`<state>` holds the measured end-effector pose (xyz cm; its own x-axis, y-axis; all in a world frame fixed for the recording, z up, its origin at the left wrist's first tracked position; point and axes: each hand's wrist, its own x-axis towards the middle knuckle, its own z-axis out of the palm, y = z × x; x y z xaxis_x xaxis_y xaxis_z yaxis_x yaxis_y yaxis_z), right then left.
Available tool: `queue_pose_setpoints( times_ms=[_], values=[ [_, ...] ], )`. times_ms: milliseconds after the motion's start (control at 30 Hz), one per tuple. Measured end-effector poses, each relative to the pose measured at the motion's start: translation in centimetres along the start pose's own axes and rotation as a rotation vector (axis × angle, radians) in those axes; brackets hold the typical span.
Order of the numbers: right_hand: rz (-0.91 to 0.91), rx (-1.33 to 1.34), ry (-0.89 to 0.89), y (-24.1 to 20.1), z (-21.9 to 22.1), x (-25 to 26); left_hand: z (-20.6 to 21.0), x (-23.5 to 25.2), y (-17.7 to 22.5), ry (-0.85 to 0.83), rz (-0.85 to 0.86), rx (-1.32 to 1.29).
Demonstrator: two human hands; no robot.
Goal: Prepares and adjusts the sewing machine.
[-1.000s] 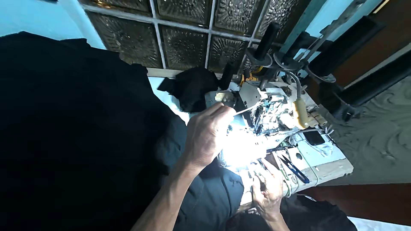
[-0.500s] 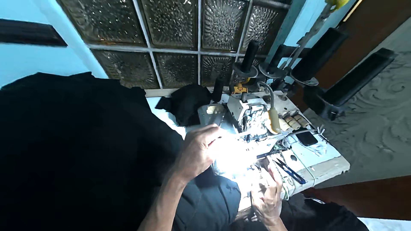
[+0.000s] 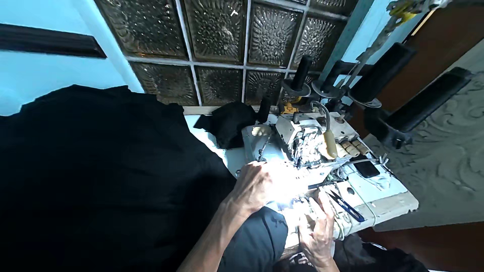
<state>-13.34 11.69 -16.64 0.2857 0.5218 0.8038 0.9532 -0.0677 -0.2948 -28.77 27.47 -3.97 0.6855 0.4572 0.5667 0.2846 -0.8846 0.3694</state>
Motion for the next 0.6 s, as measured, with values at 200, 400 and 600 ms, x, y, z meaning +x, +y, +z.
queue_pose_setpoints(
  times_ms=[200, 400, 600],
  values=[
    [0.008, 0.031, -0.031, 0.1, -0.1, 0.0, -2.7, 0.8, -0.6, 0.284, -0.027, -0.028],
    [-0.014, 0.034, -0.03, 0.3, 0.0, -0.3, -2.6, 0.9, -0.2, 0.182, -0.171, -0.087],
    [-0.02, 0.028, -0.047, 0.2, -0.3, -0.2, -5.8, 2.7, 1.2, -0.084, -0.418, -0.118]
  ],
)
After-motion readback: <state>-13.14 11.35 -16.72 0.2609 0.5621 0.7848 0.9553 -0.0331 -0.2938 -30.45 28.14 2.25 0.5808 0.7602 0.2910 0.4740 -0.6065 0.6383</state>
